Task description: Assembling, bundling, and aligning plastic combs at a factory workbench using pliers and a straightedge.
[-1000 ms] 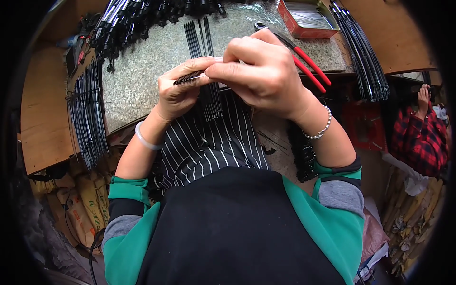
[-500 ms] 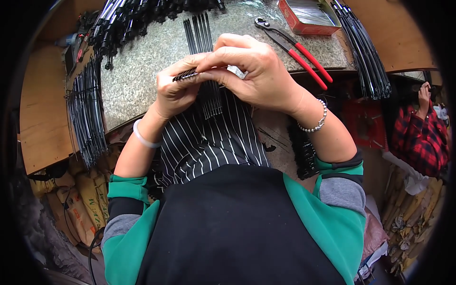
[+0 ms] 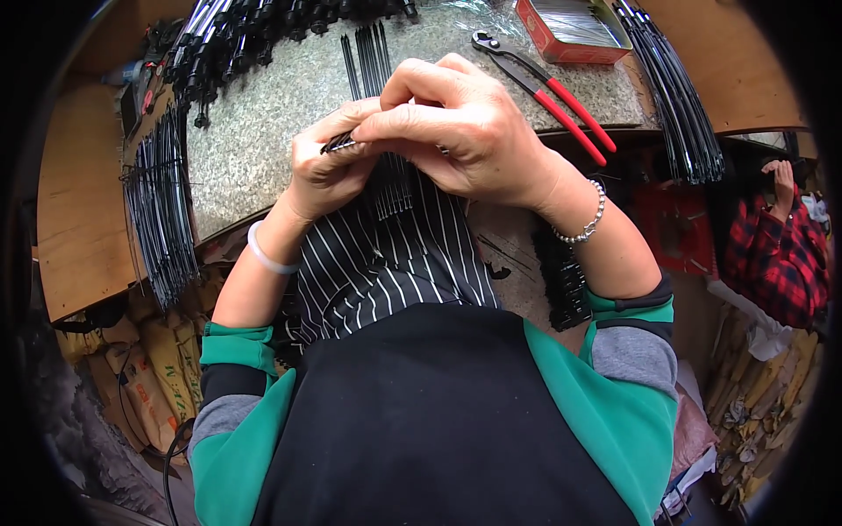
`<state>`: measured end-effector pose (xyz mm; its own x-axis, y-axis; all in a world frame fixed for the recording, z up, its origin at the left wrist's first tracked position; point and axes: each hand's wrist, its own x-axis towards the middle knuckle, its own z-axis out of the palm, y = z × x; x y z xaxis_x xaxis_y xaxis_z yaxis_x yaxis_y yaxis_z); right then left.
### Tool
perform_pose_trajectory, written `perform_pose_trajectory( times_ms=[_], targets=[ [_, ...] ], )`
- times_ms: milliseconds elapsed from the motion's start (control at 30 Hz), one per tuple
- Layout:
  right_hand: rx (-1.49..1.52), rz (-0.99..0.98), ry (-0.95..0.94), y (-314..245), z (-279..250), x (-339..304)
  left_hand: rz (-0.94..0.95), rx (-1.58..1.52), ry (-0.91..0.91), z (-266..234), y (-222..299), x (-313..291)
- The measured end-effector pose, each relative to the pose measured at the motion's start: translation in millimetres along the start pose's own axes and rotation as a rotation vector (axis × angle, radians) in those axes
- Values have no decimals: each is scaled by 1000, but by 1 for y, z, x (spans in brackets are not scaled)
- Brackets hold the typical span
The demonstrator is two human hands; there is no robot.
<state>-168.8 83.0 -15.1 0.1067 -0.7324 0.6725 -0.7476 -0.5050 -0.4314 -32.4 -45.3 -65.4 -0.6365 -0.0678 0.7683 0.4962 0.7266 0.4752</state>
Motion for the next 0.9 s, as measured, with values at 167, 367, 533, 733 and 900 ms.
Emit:
perform_pose_trajectory(
  times_ms=[167,367,533,733,900],
  targets=[
    [166,128,52,0,10,-6,-37,11,0,0,2,1],
    [-67,-40,-43,-1,-1,1,-31,4,-8,0,2,2],
    [-49,-54,-3,-8,10,8,-37,28,-67,-1,4,1],
    [-78,15,-112,-13,7,-4,-153,-35,-240,-23,1,-5],
    [64,147,-184,-20,-1,3,-323,18,-422,-13,-3,-7]
  ],
)
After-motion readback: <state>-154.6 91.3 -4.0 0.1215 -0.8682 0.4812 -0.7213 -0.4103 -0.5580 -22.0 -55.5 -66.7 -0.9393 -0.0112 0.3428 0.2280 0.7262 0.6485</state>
